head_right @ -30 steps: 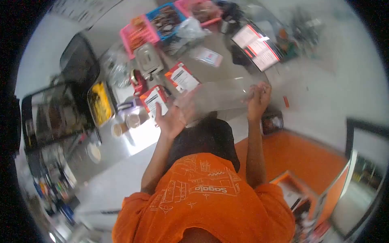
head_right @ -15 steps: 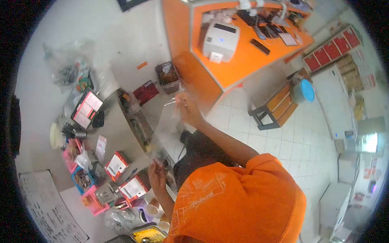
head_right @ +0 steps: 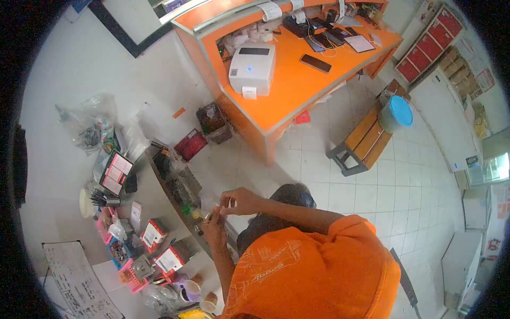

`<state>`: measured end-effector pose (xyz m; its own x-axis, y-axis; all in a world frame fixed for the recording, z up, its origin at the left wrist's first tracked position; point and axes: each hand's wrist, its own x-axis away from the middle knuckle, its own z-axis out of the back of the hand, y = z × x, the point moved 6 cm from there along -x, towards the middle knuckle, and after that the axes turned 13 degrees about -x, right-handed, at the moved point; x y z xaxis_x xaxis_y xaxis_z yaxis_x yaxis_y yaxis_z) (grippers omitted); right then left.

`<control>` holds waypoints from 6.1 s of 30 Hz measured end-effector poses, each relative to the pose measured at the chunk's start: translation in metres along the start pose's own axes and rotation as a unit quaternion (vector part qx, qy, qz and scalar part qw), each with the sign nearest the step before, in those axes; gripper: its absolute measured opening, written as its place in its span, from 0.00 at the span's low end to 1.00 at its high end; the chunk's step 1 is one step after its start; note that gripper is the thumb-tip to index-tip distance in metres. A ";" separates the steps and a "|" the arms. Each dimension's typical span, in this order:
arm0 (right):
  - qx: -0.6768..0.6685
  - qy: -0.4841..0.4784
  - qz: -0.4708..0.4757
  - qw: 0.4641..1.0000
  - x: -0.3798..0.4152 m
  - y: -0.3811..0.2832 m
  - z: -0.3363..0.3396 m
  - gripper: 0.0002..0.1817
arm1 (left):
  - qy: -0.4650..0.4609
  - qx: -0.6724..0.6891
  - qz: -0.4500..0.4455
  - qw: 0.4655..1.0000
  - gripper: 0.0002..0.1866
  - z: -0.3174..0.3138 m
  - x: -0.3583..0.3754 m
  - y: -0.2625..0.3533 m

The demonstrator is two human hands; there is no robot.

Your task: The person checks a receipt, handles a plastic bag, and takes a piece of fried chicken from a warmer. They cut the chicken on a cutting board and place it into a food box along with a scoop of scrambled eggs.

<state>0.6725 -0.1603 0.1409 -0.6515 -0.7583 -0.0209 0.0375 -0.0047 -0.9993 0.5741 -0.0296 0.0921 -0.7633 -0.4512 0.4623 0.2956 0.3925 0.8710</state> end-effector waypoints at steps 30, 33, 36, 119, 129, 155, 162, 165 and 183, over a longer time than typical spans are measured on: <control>-0.006 -0.026 0.071 0.997 0.120 -0.004 0.267 0.15 | 0.027 -0.124 -0.002 0.992 0.09 -0.281 0.044 -0.057; -0.083 -0.129 -0.059 0.986 0.113 0.020 0.261 0.15 | -0.001 -0.114 -0.015 0.993 0.11 -0.287 0.047 -0.055; -0.115 -0.189 -0.063 0.973 0.110 0.025 0.260 0.13 | -0.041 -0.196 -0.007 0.980 0.12 -0.287 0.055 -0.042; 0.161 -0.018 0.001 0.987 0.106 -0.019 0.226 0.33 | 0.129 -0.303 -0.170 0.929 0.09 -0.257 0.096 -0.037; 0.223 -0.096 -0.043 0.969 0.119 -0.002 0.204 0.37 | 0.215 -0.166 -0.229 0.935 0.07 -0.232 0.076 -0.034; 0.013 0.028 0.022 0.999 0.126 0.038 0.266 0.11 | 0.144 0.179 0.131 0.964 0.09 -0.211 0.034 -0.103; 0.036 0.249 0.044 0.967 0.136 0.026 0.262 0.17 | 0.154 -0.252 -0.039 0.954 0.17 -0.226 0.060 -0.076; 0.132 0.286 0.080 0.946 0.159 0.033 0.267 0.18 | 0.030 -0.409 -0.020 0.912 0.16 -0.223 0.077 -0.081; -0.346 0.408 -0.246 0.808 0.434 0.131 0.041 0.07 | -0.192 -0.072 -0.046 0.978 0.51 -0.098 0.285 -0.114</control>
<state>0.4255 -0.5164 0.0020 -0.7524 -0.0930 0.6521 -0.6268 0.4056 -0.6653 0.3792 -0.2811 0.1404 -0.9415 -0.1347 0.3089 0.2725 0.2348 0.9330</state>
